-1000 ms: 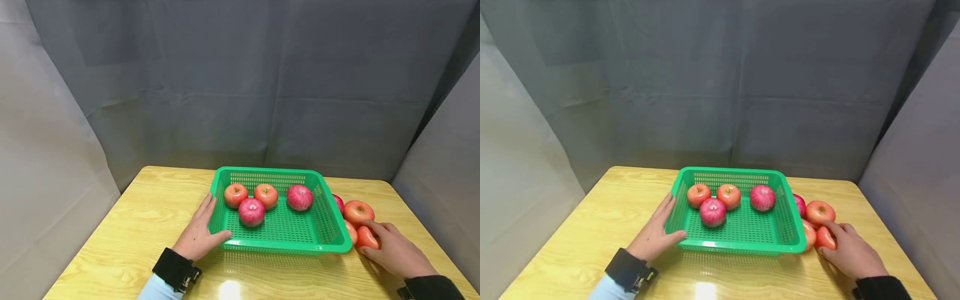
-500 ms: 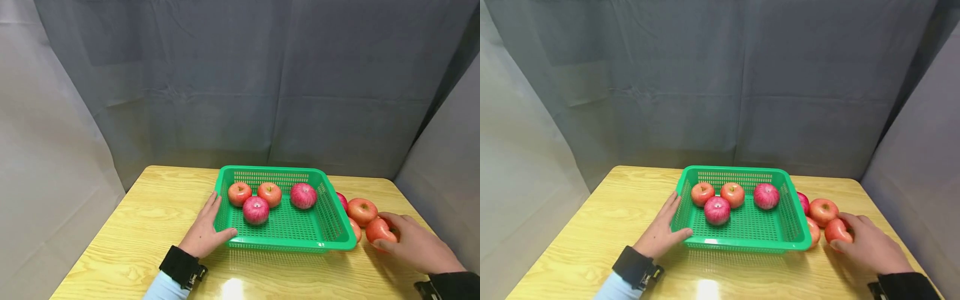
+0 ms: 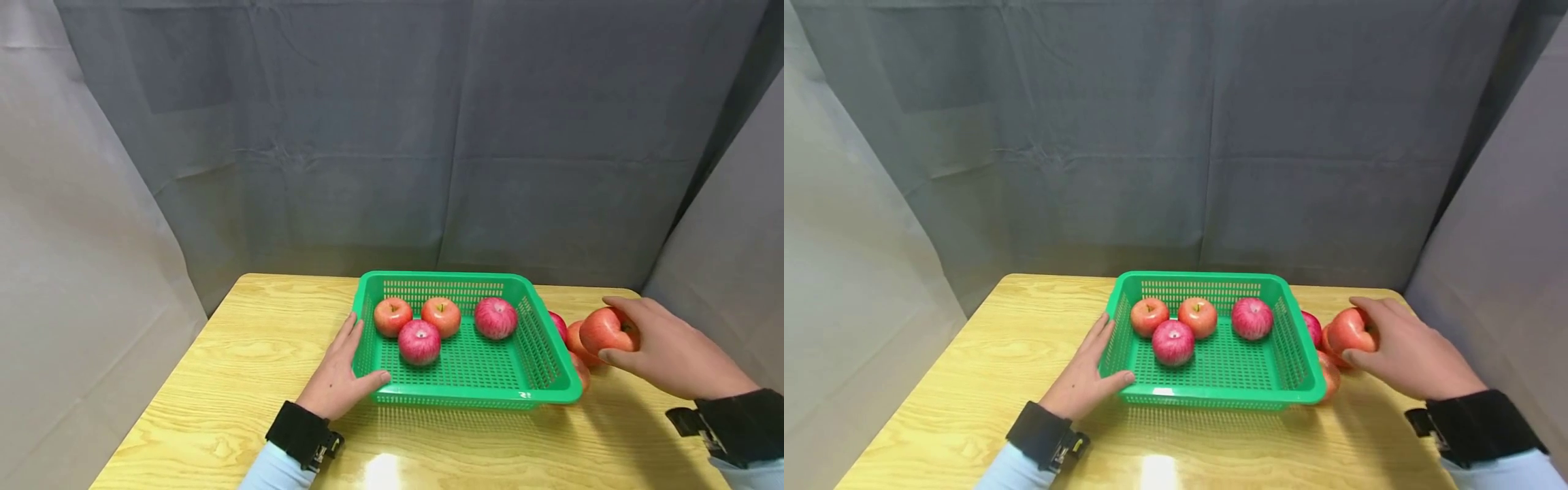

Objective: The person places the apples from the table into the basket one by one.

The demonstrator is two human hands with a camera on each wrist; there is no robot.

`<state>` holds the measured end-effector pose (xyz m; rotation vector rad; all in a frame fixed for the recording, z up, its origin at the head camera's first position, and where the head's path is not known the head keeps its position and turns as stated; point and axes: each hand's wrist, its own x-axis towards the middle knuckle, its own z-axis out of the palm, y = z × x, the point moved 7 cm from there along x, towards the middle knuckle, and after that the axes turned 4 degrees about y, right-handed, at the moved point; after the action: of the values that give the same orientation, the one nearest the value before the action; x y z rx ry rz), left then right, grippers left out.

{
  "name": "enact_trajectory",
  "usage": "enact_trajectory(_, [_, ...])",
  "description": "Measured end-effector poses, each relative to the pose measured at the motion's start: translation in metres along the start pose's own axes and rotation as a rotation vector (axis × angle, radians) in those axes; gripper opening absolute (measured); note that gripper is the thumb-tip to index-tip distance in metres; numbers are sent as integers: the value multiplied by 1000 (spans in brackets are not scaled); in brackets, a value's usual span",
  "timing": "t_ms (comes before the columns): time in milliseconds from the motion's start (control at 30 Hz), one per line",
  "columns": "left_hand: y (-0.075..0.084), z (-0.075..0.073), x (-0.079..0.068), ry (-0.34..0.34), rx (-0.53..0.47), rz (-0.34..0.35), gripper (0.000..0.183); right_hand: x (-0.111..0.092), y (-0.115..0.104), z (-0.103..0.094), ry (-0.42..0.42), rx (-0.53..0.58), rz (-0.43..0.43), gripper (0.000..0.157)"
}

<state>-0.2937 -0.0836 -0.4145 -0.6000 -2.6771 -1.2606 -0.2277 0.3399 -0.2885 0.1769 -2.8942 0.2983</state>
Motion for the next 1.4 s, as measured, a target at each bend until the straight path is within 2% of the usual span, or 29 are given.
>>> enact_trajectory(100, [0, 1, -1, -6, -2, 0, 103, 10, -15, -2, -23, -10, -14, 53])
enact_trajectory(200, [0, 0, -1, -3, -4, 6, 103, 21, -31, -2, -55, -23, -38, 70])
enact_trajectory(333, [1, -1, -1, 4, -5, 14, 104, 36, -56, 1, -66, -32, -105, 73])
enact_trajectory(533, [-1, 0, 0, 2, -6, 4, 104, 57, -91, 16, -106, -17, -197, 65])
enact_trajectory(667, [0, -1, 0, 7, -7, 12, 104, 68, -107, 27, -132, -12, -237, 61])
enact_trajectory(1067, [0, -1, 1, 8, -8, 12, 104, 90, -125, 68, -203, -51, -286, 63])
enact_trajectory(1400, [-1, 0, 1, 0, -23, 1, 97, 101, -135, 100, -208, -157, -362, 61])
